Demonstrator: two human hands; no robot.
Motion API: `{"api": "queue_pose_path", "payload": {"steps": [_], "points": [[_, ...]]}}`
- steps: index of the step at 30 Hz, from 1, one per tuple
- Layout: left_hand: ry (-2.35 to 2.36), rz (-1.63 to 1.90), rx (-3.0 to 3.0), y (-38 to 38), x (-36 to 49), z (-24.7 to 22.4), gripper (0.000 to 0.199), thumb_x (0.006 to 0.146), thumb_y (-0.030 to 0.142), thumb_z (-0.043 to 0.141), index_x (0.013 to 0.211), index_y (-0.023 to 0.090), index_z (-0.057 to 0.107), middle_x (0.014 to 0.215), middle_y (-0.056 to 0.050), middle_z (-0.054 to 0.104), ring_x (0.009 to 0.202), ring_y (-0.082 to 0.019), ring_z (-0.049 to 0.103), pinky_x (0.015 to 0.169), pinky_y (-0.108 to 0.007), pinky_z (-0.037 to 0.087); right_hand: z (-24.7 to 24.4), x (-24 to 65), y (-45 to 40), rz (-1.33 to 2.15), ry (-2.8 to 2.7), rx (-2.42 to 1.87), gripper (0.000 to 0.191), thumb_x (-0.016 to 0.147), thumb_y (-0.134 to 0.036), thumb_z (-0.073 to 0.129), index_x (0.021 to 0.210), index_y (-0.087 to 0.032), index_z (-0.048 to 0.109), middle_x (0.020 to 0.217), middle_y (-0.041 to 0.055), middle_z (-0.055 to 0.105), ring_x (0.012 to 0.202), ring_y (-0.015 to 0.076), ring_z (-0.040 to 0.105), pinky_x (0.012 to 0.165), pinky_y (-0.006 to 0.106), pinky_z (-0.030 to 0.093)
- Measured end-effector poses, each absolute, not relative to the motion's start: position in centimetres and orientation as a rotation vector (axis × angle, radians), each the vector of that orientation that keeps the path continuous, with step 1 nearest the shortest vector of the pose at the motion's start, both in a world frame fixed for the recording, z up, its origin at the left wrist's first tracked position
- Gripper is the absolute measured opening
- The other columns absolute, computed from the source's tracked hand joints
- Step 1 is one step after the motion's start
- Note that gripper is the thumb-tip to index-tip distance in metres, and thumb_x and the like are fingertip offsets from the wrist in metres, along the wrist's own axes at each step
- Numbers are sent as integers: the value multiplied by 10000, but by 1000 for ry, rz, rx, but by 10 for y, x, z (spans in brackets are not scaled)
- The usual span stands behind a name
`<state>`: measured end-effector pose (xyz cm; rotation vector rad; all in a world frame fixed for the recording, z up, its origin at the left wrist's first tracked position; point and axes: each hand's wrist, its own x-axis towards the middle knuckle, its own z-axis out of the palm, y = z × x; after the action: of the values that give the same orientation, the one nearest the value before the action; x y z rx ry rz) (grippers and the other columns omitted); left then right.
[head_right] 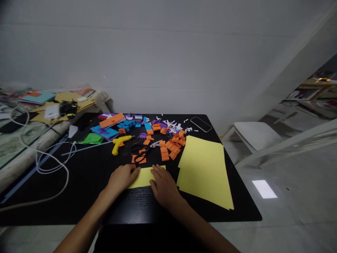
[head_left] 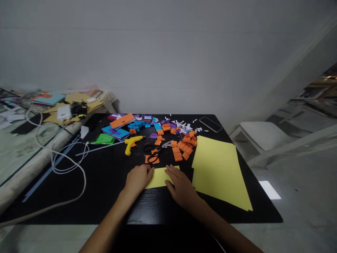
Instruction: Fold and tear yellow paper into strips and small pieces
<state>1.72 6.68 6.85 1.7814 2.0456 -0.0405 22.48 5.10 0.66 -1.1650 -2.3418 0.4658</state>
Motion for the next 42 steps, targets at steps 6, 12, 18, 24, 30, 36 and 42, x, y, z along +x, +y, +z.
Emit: {"api": "queue_pose_path", "payload": {"steps": [6,12,18,24,30,36,42], "points": [[2052,-57,1691,60,-23,72,396,995,438,451,848,227,753,908,-116,789,918,-308,744,679,-325,432,7,225,51,495,-2333,-1179,410,975,-144,565,1371,-78,644,1459,195,619,1405,317,551,1182,530,467],[2047,-57,1613,53,-53,72,434,1002,449,422,791,230,732,761,-64,763,786,-246,736,621,-288,417,4,227,51,486,-2340,-1170,403,986,-159,573,1375,-82,641,1476,188,606,1413,315,544,1185,524,463],[2114,-84,1658,54,-47,73,386,987,392,434,861,210,751,890,-127,789,882,-305,747,656,-318,439,6,226,51,495,-2323,-1176,403,981,-158,572,1375,-129,650,1460,168,625,1410,303,548,1174,521,474],[2055,-67,1829,58,-2,70,420,1004,421,422,891,212,769,917,-141,793,927,-314,755,751,-344,493,7,225,50,483,-2329,-1202,412,982,-155,565,1386,-135,644,1471,165,617,1409,302,550,1189,521,457],[1997,-29,1911,69,40,63,430,1019,402,420,980,198,796,987,-164,804,948,-315,769,813,-380,533,2,226,53,443,-2357,-1174,413,974,-148,575,1381,-111,640,1458,184,623,1397,311,563,1173,528,475],[2025,-21,1859,73,33,62,444,1021,416,420,1007,202,808,989,-181,804,971,-337,769,822,-402,545,1,227,53,443,-2353,-1160,404,982,-147,564,1376,-113,641,1458,184,622,1393,313,567,1169,536,479],[2036,-55,1794,69,9,66,432,1010,440,430,977,221,801,1000,-164,808,992,-341,761,806,-391,531,4,227,53,468,-2349,-1180,403,973,-148,580,1367,-102,649,1461,177,622,1396,316,563,1174,523,477]]}}
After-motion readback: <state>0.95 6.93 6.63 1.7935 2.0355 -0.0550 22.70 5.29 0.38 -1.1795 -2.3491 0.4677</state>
